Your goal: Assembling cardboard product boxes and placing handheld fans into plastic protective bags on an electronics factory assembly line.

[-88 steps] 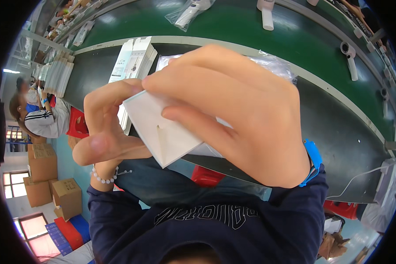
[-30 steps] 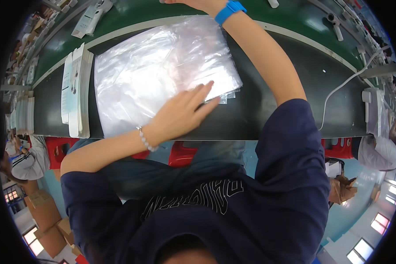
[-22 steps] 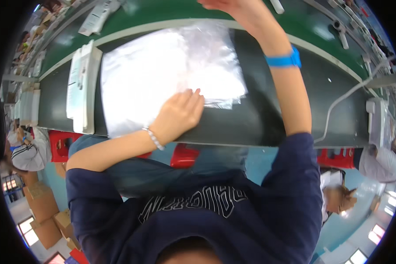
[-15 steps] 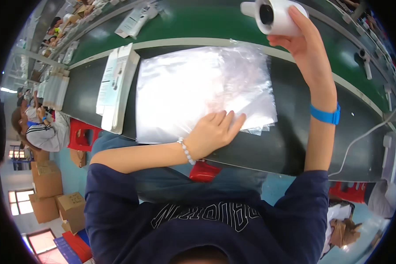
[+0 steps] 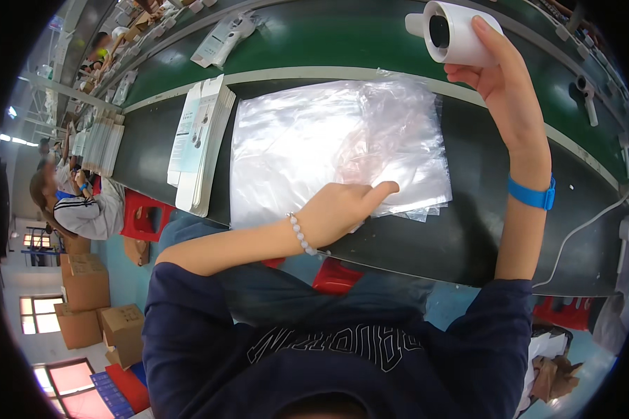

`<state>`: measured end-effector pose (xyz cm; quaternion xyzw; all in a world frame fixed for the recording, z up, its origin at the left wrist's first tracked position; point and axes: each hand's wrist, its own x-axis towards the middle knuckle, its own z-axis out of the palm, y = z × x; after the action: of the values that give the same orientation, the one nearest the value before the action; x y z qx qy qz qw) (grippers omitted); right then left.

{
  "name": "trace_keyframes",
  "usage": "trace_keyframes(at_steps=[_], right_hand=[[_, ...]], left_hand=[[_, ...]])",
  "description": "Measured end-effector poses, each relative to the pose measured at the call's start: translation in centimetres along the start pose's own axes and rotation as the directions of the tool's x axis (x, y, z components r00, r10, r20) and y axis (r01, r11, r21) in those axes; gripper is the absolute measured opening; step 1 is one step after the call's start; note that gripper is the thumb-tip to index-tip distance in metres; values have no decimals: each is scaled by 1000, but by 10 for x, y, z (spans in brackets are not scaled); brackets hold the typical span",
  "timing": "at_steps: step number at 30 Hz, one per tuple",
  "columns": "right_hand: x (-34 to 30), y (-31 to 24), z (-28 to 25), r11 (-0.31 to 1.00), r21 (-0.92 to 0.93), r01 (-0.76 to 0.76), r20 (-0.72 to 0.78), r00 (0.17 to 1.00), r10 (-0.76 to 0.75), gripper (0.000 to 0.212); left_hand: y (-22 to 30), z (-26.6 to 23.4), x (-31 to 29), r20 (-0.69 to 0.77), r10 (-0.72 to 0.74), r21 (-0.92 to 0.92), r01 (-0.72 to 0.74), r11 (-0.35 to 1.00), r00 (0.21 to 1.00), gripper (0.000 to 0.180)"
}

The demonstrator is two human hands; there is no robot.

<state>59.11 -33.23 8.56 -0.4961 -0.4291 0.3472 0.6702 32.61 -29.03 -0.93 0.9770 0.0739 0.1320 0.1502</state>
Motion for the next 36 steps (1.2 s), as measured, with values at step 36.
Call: trace_keyframes(at_steps=[36], right_hand=[[-133, -58, 6, 925, -376, -62, 384, 898, 216, 52]], left_hand=[[-4, -15, 22, -166, -107, -549, -2, 836, 980, 36]])
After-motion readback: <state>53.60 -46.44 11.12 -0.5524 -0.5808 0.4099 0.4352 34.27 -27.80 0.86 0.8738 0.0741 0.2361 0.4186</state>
